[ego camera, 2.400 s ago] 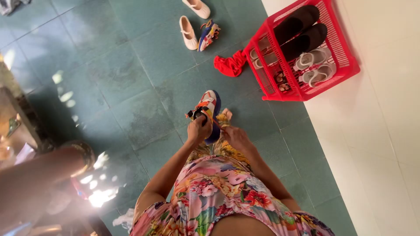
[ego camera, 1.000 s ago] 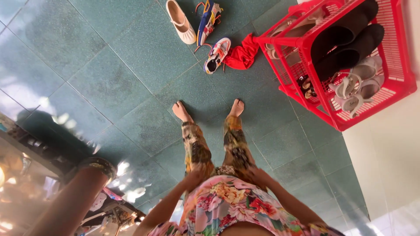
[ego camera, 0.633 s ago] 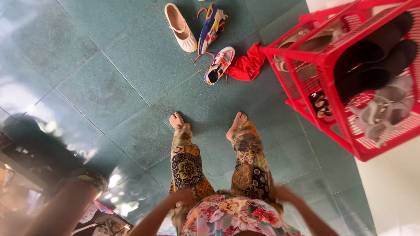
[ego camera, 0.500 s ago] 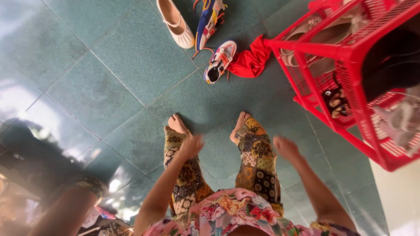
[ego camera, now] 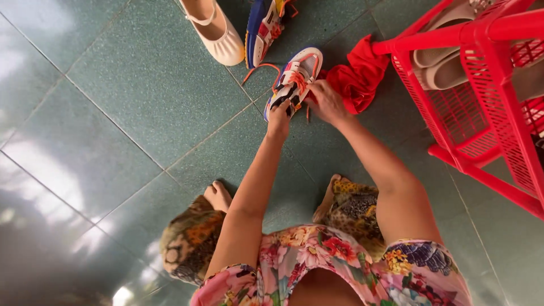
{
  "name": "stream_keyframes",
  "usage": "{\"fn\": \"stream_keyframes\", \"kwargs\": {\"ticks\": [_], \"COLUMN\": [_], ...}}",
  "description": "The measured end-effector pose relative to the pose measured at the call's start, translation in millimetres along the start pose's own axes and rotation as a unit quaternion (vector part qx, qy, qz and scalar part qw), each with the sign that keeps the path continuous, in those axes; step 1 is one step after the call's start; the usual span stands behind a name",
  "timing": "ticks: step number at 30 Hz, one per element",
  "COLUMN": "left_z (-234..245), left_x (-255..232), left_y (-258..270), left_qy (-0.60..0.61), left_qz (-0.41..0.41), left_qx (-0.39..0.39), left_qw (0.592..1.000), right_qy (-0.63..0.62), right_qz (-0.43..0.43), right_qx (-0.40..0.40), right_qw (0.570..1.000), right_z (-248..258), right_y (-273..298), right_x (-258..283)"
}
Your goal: Cleaning several pairs of shoes using a cloth.
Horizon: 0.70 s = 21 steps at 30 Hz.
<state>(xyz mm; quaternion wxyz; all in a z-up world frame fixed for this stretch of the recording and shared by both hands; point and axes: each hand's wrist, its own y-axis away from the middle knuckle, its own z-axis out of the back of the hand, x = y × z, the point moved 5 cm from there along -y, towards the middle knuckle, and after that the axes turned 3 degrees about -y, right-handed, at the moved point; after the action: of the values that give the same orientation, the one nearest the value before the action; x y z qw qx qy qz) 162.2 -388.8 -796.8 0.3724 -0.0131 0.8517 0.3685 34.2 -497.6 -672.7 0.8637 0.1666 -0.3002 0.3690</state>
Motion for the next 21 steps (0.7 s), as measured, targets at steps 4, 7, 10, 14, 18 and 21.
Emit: {"fn": "stream_keyframes", "kwargs": {"ticks": [4, 7, 10, 14, 18, 21], "left_z": [-15, -12, -3, -1, -14, -17], "left_x": [-22, -13, 4, 1, -3, -3], "left_y": [-10, -13, -20, -30, -30, -29], "left_qy": [0.055, -0.008, 0.023, 0.090, 0.146, 0.081], "left_qz": [-0.029, 0.010, -0.003, -0.022, 0.019, -0.023], "left_qx": [0.006, -0.058, -0.098, -0.064, -0.003, -0.022], "left_qw": [0.998, 0.998, 0.995, 0.994, 0.989, 0.996], "right_qy": [-0.026, -0.045, -0.073, -0.058, -0.077, -0.055], "right_qz": [0.033, 0.018, 0.040, 0.028, -0.043, 0.004], "right_qx": [-0.029, -0.045, -0.064, -0.057, -0.042, -0.079], "right_qw": [0.999, 0.998, 0.994, 0.996, 0.995, 0.995], "right_z": [18, 32, 6, -17, -18, -14], "right_y": [-17, -13, -4, -8, 0, 11], "right_x": [11, 25, 19, 11, 28, 36]}}
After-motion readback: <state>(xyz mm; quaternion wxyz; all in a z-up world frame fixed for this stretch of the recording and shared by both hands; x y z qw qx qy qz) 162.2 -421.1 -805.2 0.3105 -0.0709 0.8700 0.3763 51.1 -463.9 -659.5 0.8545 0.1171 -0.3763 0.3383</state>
